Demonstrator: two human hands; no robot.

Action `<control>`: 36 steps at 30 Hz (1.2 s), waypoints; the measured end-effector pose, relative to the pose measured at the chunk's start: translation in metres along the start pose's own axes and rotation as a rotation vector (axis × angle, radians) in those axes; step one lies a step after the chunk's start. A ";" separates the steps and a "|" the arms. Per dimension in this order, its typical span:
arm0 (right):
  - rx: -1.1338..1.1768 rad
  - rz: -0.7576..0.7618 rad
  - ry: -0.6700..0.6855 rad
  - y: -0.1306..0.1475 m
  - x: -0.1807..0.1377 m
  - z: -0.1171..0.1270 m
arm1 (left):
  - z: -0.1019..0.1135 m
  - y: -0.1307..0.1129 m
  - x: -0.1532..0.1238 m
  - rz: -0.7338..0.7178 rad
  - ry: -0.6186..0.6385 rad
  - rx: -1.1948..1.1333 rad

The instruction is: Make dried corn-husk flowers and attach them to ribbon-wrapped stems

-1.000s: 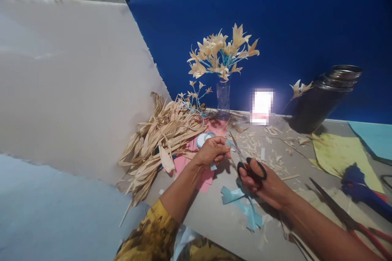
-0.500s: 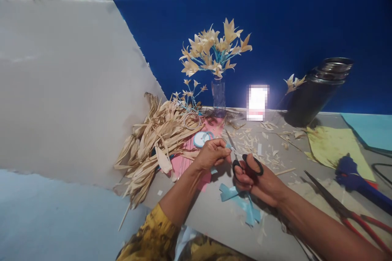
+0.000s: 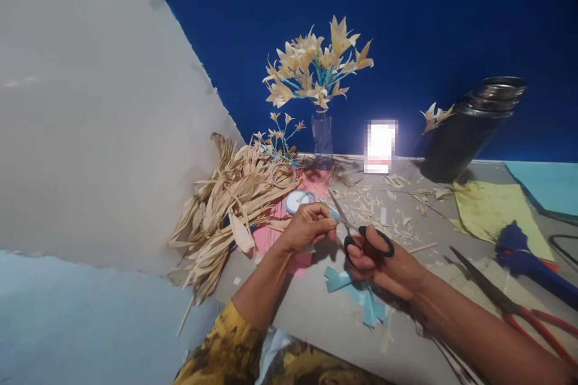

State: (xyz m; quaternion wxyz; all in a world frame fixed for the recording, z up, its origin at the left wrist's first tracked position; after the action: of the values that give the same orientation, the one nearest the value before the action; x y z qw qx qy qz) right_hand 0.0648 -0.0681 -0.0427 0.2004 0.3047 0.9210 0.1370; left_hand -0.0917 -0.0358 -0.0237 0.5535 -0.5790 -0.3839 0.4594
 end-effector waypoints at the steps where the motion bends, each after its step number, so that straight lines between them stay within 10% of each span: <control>1: -0.012 0.004 0.003 0.000 0.000 0.001 | 0.001 0.000 0.000 -0.004 0.000 0.004; 36: -0.302 0.036 -0.004 0.004 -0.002 0.000 | 0.002 -0.002 -0.007 0.012 0.002 0.108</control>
State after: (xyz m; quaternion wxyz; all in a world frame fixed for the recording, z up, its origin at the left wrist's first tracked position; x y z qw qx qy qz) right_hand 0.0684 -0.0657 -0.0404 0.2434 0.2881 0.8838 0.2768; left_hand -0.0951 -0.0419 -0.0206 0.5818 -0.5508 -0.3545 0.4822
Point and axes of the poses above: each hand's wrist, its own x-axis towards the middle knuckle, its own z-axis out of the back of the hand, y = z × x, the point moved 4 cm from there along x, towards the middle knuckle, and after that the axes turned 15 degrees about x, right-handed, at the moved point
